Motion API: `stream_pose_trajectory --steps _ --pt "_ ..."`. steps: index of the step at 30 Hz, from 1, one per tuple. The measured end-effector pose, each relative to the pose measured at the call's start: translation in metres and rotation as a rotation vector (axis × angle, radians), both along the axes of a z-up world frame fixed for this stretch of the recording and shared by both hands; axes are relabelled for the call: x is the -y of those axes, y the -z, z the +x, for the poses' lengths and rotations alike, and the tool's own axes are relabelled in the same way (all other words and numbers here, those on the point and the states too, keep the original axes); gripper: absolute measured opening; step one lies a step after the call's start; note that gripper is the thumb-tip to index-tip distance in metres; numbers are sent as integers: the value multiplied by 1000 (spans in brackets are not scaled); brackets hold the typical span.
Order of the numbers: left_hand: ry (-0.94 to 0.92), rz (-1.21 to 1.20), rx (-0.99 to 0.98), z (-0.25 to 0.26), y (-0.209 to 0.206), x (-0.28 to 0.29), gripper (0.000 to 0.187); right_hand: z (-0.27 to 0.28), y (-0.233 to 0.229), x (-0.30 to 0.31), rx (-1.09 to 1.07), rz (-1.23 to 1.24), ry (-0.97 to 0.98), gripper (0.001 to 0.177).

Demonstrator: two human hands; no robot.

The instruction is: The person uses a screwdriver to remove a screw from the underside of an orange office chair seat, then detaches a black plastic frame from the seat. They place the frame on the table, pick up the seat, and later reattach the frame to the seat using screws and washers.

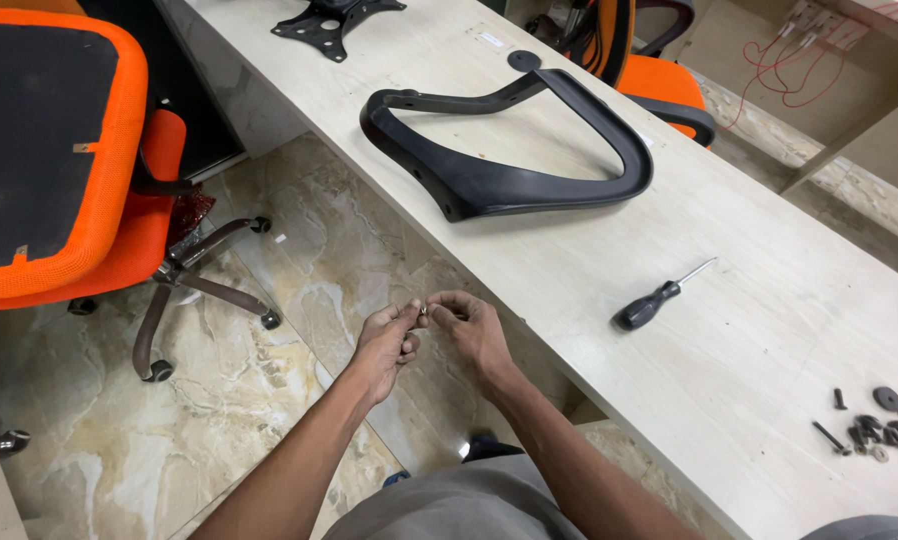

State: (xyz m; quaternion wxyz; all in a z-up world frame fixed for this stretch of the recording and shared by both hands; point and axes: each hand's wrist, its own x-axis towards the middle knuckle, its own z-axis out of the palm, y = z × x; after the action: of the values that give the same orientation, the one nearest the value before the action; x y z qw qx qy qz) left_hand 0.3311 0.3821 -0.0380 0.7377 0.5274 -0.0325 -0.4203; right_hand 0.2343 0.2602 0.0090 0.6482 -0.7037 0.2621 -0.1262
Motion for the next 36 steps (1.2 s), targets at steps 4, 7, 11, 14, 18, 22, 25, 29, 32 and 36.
stream_pose_trajectory --steps 4,7,11,14,18,22,25,29,32,36 --pt "-41 57 14 28 4 3 17 29 -11 19 -95 -83 68 20" --pt "-124 70 13 61 9 18 14 70 -23 45 -59 -150 89 20" --pt "-278 50 -80 122 2 40 23 141 -40 88 124 -65 90 19" --pt "-332 57 -88 170 -11 52 27 188 -45 122 209 20 105 17" --pt "-462 5 -154 221 -17 69 20 244 -41 155 118 -191 66 30" --pt "-518 -16 -137 259 -16 82 15 287 -42 149 -202 -588 -141 58" --pt "-521 62 -92 285 -14 90 13 304 -41 140 -320 -683 -252 64" --pt "-417 185 45 313 -17 101 41 319 -36 139 -355 -672 -251 65" --pt "-245 310 71 332 -29 114 56 323 -41 148 -240 -620 -296 58" --pt "-32 372 30 346 -46 121 60 315 -52 135 -384 -450 -351 34"
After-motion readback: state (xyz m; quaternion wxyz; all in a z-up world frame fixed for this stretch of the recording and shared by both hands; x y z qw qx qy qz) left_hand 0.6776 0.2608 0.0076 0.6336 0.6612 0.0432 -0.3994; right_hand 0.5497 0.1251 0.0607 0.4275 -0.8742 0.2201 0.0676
